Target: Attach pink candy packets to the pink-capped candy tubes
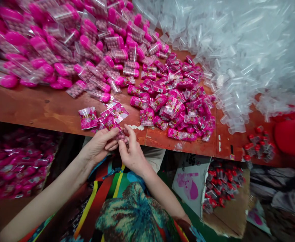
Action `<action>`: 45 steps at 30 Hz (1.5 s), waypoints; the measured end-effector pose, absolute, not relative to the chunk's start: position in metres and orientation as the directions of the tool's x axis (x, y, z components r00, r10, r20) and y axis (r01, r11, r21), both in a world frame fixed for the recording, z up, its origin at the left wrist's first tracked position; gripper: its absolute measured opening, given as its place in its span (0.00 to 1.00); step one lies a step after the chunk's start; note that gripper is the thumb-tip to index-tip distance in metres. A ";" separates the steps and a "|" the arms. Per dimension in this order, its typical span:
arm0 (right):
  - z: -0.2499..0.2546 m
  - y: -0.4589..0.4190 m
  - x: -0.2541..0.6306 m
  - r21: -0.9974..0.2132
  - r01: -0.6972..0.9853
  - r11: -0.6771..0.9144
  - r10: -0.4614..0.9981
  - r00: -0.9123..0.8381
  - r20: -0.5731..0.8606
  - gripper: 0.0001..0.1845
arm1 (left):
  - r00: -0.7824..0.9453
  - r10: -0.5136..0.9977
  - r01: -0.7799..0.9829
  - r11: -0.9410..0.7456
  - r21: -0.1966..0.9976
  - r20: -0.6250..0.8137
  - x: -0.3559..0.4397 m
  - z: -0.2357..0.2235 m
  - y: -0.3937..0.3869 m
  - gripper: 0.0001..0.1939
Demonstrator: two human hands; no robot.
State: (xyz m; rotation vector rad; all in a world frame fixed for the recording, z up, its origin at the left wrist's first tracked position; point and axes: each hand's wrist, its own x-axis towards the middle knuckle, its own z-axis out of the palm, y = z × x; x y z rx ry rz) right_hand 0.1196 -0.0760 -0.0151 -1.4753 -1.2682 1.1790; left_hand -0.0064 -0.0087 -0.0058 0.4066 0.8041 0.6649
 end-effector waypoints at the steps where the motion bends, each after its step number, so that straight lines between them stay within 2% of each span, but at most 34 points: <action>1: -0.014 -0.076 0.119 -0.979 0.103 -0.173 0.984 0.049 -0.169 0.29 | 0.527 0.677 -0.387 0.730 0.564 -0.514 -0.007 -0.006 -0.010 0.14; 5: -0.011 -0.076 0.119 -0.895 -0.277 -0.349 0.937 -0.075 -0.342 0.31 | 0.589 0.646 -0.344 0.744 0.573 -0.486 -0.009 -0.009 -0.016 0.12; 8: -0.014 -0.073 0.122 -0.833 -0.394 -0.389 0.920 -0.120 -0.373 0.32 | 0.584 0.632 -0.267 0.742 0.615 -0.509 -0.006 -0.012 -0.019 0.15; 11: -0.020 -0.070 0.125 -0.814 -0.435 -0.384 0.921 -0.117 -0.372 0.32 | 0.550 0.636 -0.221 0.736 0.640 -0.542 -0.003 -0.009 -0.018 0.16; 16: -0.024 -0.069 0.129 -0.816 -0.430 -0.386 0.922 -0.170 -0.347 0.35 | 0.470 0.697 -0.284 0.700 0.655 -0.542 -0.002 0.000 -0.015 0.16; 20: -0.026 -0.066 0.131 -0.842 -0.390 -0.373 0.928 -0.152 -0.341 0.42 | 0.513 0.660 -0.238 0.724 0.648 -0.549 -0.002 -0.003 -0.020 0.17; 26: -0.033 -0.062 0.127 -0.829 -0.419 -0.370 0.928 -0.123 -0.352 0.40 | 0.525 0.655 -0.253 0.730 0.635 -0.544 0.003 -0.009 -0.024 0.16; 29: -0.016 -0.057 0.142 -0.915 -0.244 -0.322 0.946 -0.032 -0.324 0.32 | 0.573 0.645 -0.260 0.728 0.635 -0.506 0.004 -0.004 -0.028 0.15; 32: 0.013 -0.047 0.175 -0.971 0.161 -0.175 0.959 0.250 -0.132 0.33 | 0.509 0.695 -0.202 0.670 0.714 -0.508 -0.004 0.002 -0.031 0.17; 34: 0.026 -0.038 0.191 -0.844 0.513 -0.157 0.895 0.435 0.097 0.42 | 0.376 0.769 -0.145 0.599 0.787 -0.516 -0.013 0.004 -0.029 0.16; 35: 0.029 -0.032 0.194 -0.752 0.638 -0.166 0.862 0.464 0.203 0.43 | 0.311 0.801 -0.126 0.569 0.813 -0.512 -0.017 0.004 -0.027 0.16; 37: 0.026 -0.020 0.185 -0.617 0.775 -0.135 0.867 0.394 0.304 0.33 | 0.214 0.843 -0.143 0.527 0.838 -0.494 -0.021 0.002 -0.019 0.15; 39: 0.014 -0.004 0.160 -0.585 0.810 -0.040 0.948 0.216 0.234 0.20 | 0.172 0.861 -0.207 0.507 0.837 -0.479 -0.021 -0.002 -0.009 0.16; 40: 0.007 0.004 0.145 -0.560 0.827 -0.051 0.978 0.154 0.139 0.18 | 0.159 0.864 -0.234 0.503 0.832 -0.477 -0.019 -0.004 -0.005 0.19; 43: -0.010 0.026 0.115 -0.449 0.871 -0.198 0.980 0.184 -0.076 0.15 | 0.143 0.859 -0.244 0.513 0.823 -0.492 -0.014 -0.009 0.002 0.25; 45: -0.016 0.035 0.113 -0.449 0.865 -0.224 0.974 0.208 -0.086 0.12 | 0.144 0.851 -0.240 0.525 0.817 -0.504 -0.012 -0.010 0.003 0.25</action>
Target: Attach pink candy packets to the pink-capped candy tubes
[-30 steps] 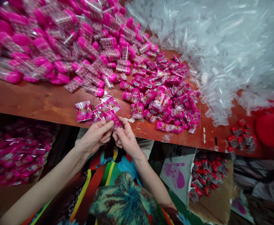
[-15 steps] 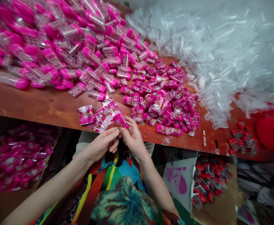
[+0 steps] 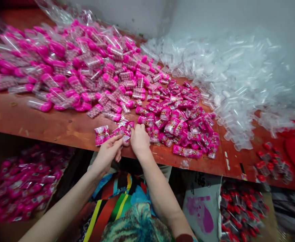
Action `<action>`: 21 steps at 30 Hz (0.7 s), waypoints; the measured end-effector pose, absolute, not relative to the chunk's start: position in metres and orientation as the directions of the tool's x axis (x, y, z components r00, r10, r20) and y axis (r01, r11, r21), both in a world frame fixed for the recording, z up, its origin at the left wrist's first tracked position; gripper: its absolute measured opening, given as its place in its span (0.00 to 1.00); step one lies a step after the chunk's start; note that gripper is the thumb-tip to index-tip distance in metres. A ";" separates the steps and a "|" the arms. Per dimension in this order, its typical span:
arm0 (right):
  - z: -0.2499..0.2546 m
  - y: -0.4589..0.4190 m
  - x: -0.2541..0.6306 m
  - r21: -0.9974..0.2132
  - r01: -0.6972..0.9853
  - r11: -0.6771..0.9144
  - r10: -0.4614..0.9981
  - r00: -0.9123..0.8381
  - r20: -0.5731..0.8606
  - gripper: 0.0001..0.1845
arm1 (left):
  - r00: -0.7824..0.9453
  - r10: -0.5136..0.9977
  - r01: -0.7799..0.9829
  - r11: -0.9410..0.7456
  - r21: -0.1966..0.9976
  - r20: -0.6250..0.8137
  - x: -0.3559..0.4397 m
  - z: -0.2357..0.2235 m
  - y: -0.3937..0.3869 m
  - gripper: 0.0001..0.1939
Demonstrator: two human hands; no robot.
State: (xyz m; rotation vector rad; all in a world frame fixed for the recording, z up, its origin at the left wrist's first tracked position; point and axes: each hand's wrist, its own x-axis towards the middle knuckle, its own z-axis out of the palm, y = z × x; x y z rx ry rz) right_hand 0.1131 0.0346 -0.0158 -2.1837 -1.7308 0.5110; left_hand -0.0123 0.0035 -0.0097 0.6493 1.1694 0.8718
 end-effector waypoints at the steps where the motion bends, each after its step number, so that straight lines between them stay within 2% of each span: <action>1: -0.017 0.036 0.116 -0.487 0.848 -0.208 0.977 0.202 -0.067 0.10 | 0.145 0.848 -0.245 0.530 0.812 -0.510 -0.012 -0.009 0.003 0.25; 4: -0.019 0.031 0.129 -0.734 0.658 -0.168 0.982 0.177 -0.066 0.10 | 0.156 0.838 -0.278 0.546 0.791 -0.523 -0.012 -0.006 0.003 0.26; 7: -0.017 0.017 0.133 -0.943 0.268 -0.199 0.977 0.125 -0.171 0.12 | 0.203 0.829 -0.326 0.558 0.763 -0.520 -0.008 0.000 0.004 0.23; 10: -0.010 0.007 0.129 -0.970 -0.052 -0.237 0.967 0.079 -0.241 0.16 | 0.156 0.845 -0.356 0.531 0.769 -0.511 -0.005 0.005 0.008 0.17; 12: -0.005 0.007 0.125 -0.952 -0.181 -0.246 0.963 0.069 -0.262 0.18 | 0.117 0.864 -0.362 0.496 0.789 -0.490 -0.006 0.010 0.010 0.17; 14: -0.003 0.010 0.119 -0.952 -0.217 -0.214 0.971 0.056 -0.231 0.17 | 0.095 0.883 -0.365 0.460 0.810 -0.459 -0.009 0.014 0.012 0.16; 17: -0.003 0.020 0.104 -0.980 -0.152 -0.127 0.991 0.011 -0.130 0.13 | -0.003 0.902 -0.377 0.399 0.836 -0.432 -0.020 0.018 0.016 0.18; 19: -0.004 0.028 0.094 -0.995 -0.064 -0.080 0.996 -0.040 -0.078 0.11 | -0.070 0.905 -0.388 0.362 0.847 -0.419 -0.031 0.019 0.019 0.18; 21: -0.003 0.040 0.086 -0.993 0.121 -0.016 0.996 -0.085 -0.026 0.12 | -0.120 0.904 -0.405 0.332 0.852 -0.409 -0.044 0.020 0.024 0.18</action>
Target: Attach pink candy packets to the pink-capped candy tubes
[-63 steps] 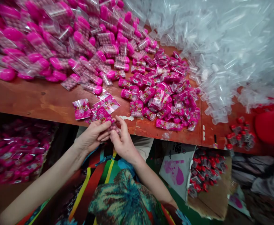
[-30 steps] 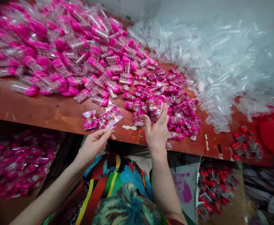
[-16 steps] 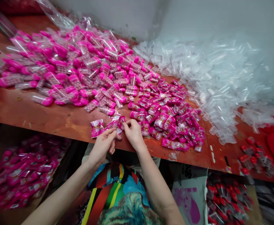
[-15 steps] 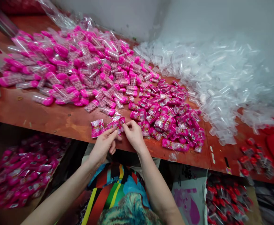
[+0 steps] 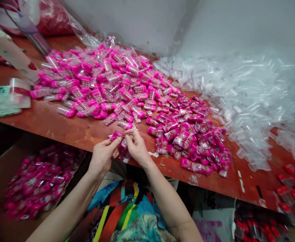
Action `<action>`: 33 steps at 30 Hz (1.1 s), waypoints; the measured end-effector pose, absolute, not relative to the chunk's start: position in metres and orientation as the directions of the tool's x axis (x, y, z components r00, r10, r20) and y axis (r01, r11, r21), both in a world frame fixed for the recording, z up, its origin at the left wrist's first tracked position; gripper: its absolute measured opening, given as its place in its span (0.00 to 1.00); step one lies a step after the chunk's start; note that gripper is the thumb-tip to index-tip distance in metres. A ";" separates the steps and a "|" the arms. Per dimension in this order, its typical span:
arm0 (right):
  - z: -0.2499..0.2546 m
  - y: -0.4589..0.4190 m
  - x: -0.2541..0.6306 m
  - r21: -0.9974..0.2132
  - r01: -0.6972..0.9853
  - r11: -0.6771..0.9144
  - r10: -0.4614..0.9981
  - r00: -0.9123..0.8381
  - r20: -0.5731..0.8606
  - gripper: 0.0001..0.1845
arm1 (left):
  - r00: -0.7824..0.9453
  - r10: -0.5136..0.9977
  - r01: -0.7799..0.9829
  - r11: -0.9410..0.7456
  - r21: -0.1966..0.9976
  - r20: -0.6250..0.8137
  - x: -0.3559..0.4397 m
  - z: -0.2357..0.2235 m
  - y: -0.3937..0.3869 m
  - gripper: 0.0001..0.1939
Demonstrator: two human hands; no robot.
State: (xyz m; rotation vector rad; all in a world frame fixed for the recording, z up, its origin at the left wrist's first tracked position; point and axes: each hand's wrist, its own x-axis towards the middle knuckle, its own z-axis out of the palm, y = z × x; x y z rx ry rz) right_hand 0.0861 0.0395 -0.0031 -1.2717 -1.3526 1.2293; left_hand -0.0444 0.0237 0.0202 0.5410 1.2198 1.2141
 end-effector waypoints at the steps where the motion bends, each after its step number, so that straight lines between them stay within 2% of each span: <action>1: -0.002 0.046 0.084 -0.964 0.264 0.031 0.996 -0.094 0.006 0.13 | -0.143 0.901 -0.417 0.320 0.851 -0.409 -0.052 0.020 0.026 0.19; 3: -0.001 0.061 0.081 -0.796 0.592 0.128 0.991 -0.107 0.079 0.16 | -0.183 0.888 -0.449 0.306 0.839 -0.422 -0.065 0.020 0.031 0.20; 5: -0.002 0.076 0.078 -0.528 0.831 0.177 0.984 -0.135 0.118 0.19 | -0.200 0.879 -0.473 0.301 0.828 -0.434 -0.076 0.019 0.035 0.20; 7: -0.003 0.088 0.075 -0.323 0.928 0.188 0.982 -0.167 0.090 0.19 | -0.199 0.882 -0.474 0.294 0.830 -0.426 -0.082 0.018 0.038 0.18; 9: -0.003 0.094 0.073 -0.247 0.950 0.189 0.981 -0.176 0.077 0.18 | -0.197 0.895 -0.462 0.275 0.843 -0.400 -0.084 0.017 0.042 0.16; 11: 0.002 0.092 0.075 -0.296 0.931 0.213 0.976 -0.186 0.117 0.17 | -0.192 0.913 -0.446 0.245 0.861 -0.360 -0.083 0.018 0.044 0.13; 14: 0.014 0.079 0.085 -0.559 0.777 0.290 0.957 -0.222 0.188 0.16 | -0.108 0.947 -0.454 0.225 0.862 -0.303 -0.076 0.022 0.044 0.13; 17: 0.023 0.057 0.096 -0.881 0.435 0.186 0.981 -0.136 0.140 0.14 | 0.076 0.947 -0.519 0.306 0.798 -0.313 -0.064 0.025 0.037 0.16; 19: 0.024 0.041 0.101 -0.982 0.184 0.042 0.998 -0.042 0.035 0.16 | 0.193 0.912 -0.554 0.407 0.726 -0.363 -0.054 0.024 0.030 0.15; 21: 0.021 0.026 0.104 -0.999 0.026 -0.048 0.999 0.013 -0.048 0.18 | 0.279 0.868 -0.575 0.494 0.652 -0.411 -0.044 0.021 0.022 0.13; 25: 0.010 0.004 0.113 -1.000 0.011 -0.014 0.996 0.093 -0.013 0.14 | 0.363 0.822 -0.586 0.567 0.578 -0.439 -0.028 0.016 0.009 0.13; 27: 0.007 -0.004 0.122 -1.000 -0.021 -0.006 0.986 0.165 -0.010 0.12 | 0.354 0.806 -0.561 0.589 0.582 -0.475 -0.023 0.016 0.005 0.12; 29: 0.007 -0.011 0.133 -0.989 -0.143 -0.044 0.971 0.228 -0.076 0.11 | 0.322 0.787 -0.532 0.610 0.587 -0.526 -0.018 0.018 0.004 0.09; 31: 0.010 -0.019 0.143 -0.958 -0.275 -0.084 0.962 0.229 -0.150 0.12 | 0.284 0.769 -0.535 0.623 0.571 -0.573 -0.013 0.020 0.004 0.07; 33: 0.013 -0.029 0.148 -0.934 -0.330 -0.138 0.964 0.172 -0.203 0.12 | 0.249 0.752 -0.563 0.625 0.540 -0.611 -0.007 0.021 0.005 0.05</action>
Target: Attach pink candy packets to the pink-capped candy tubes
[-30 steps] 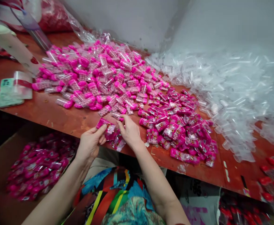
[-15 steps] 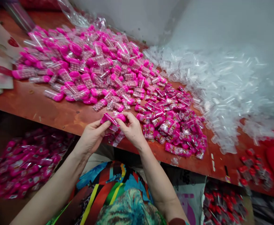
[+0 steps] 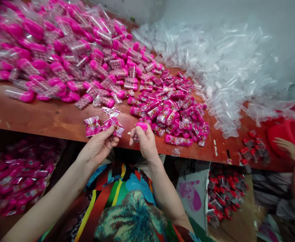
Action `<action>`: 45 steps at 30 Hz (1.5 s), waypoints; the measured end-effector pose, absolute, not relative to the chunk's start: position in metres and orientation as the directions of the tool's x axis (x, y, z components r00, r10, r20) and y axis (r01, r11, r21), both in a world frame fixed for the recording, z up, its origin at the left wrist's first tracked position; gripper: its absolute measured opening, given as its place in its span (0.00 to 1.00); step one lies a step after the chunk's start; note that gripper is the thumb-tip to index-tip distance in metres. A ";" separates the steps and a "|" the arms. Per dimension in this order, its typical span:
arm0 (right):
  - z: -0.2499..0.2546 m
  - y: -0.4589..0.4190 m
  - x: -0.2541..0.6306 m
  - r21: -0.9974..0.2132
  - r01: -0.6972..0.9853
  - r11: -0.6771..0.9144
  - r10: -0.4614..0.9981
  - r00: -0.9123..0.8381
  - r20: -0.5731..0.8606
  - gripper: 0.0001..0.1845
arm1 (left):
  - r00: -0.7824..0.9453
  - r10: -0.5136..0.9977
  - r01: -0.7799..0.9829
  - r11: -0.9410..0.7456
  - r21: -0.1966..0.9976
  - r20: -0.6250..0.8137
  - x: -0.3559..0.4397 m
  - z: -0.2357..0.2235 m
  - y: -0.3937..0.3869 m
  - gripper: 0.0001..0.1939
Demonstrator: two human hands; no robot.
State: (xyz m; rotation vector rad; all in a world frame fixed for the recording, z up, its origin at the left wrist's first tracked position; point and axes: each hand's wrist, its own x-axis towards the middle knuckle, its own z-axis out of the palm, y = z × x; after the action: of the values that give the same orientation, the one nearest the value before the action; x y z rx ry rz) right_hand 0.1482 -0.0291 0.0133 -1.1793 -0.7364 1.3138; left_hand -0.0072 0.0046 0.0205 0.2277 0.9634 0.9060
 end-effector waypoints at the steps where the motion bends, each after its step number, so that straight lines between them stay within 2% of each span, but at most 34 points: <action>1: 0.015 -0.034 0.149 -0.929 -0.328 -0.171 0.965 0.136 -0.225 0.13 | 0.235 0.744 -0.577 0.624 0.527 -0.625 -0.004 0.021 0.005 0.04; 4: 0.016 -0.047 0.144 -0.927 -0.287 -0.241 0.959 0.075 -0.273 0.15 | 0.247 0.733 -0.575 0.637 0.513 -0.634 0.003 0.019 0.005 0.07; 9: 0.011 -0.051 0.136 -0.928 -0.328 -0.178 0.961 0.143 -0.235 0.23 | 0.322 0.763 -0.513 0.638 0.573 -0.561 0.008 0.016 -0.001 0.13; 13: 0.009 -0.050 0.136 -0.921 -0.329 -0.209 0.953 0.143 -0.267 0.25 | 0.358 0.777 -0.468 0.629 0.621 -0.518 0.007 0.014 -0.004 0.16; 21: 0.011 -0.052 0.136 -0.905 -0.286 -0.316 0.943 0.006 -0.332 0.31 | 0.382 0.780 -0.375 0.621 0.688 -0.496 0.005 0.014 -0.004 0.20; 24: 0.006 -0.052 0.139 -0.933 -0.194 -0.302 0.953 -0.025 -0.303 0.32 | 0.433 0.757 -0.306 0.633 0.711 -0.489 0.005 0.016 -0.004 0.22; 28: -0.001 -0.055 0.139 -0.975 0.080 -0.209 0.978 0.034 -0.207 0.34 | 0.465 0.732 -0.243 0.647 0.723 -0.498 0.005 0.016 -0.006 0.24; 30: -0.001 -0.056 0.137 -0.967 0.160 -0.197 0.980 0.031 -0.195 0.34 | 0.475 0.717 -0.228 0.660 0.716 -0.510 0.005 0.014 -0.006 0.26; 32: 0.001 -0.056 0.137 -0.973 0.087 -0.215 0.975 -0.033 -0.219 0.34 | 0.513 0.696 -0.213 0.671 0.711 -0.503 0.003 0.011 -0.007 0.28; 34: 0.003 -0.054 0.138 -0.962 -0.064 -0.266 0.956 -0.142 -0.255 0.35 | 0.549 0.681 -0.208 0.673 0.709 -0.485 0.002 0.008 -0.007 0.28; 36: 0.003 -0.051 0.141 -0.924 -0.181 -0.338 0.921 -0.267 -0.284 0.36 | 0.562 0.677 -0.211 0.673 0.709 -0.475 0.000 0.005 -0.008 0.25; 38: 0.000 -0.047 0.144 -0.897 -0.206 -0.391 0.886 -0.349 -0.306 0.35 | 0.552 0.683 -0.211 0.670 0.712 -0.479 -0.002 0.002 -0.008 0.22; 40: -0.003 -0.045 0.146 -0.910 -0.179 -0.373 0.902 -0.300 -0.310 0.36 | 0.532 0.691 -0.204 0.666 0.717 -0.490 -0.005 0.001 -0.008 0.20; 42: -0.005 -0.046 0.145 -0.936 -0.158 -0.315 0.944 -0.154 -0.292 0.38 | 0.499 0.697 -0.212 0.674 0.708 -0.514 -0.007 0.000 -0.009 0.19; 45: -0.005 -0.049 0.141 -0.915 -0.244 -0.322 0.947 -0.074 -0.314 0.34 | 0.466 0.703 -0.285 0.694 0.662 -0.537 -0.010 0.000 -0.009 0.17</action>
State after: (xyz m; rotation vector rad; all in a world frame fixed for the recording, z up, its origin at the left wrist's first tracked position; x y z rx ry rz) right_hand 0.1412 -0.0494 -0.0046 -1.2249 -0.8659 1.5788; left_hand -0.0100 -0.0089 0.0000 0.5312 0.8939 0.6423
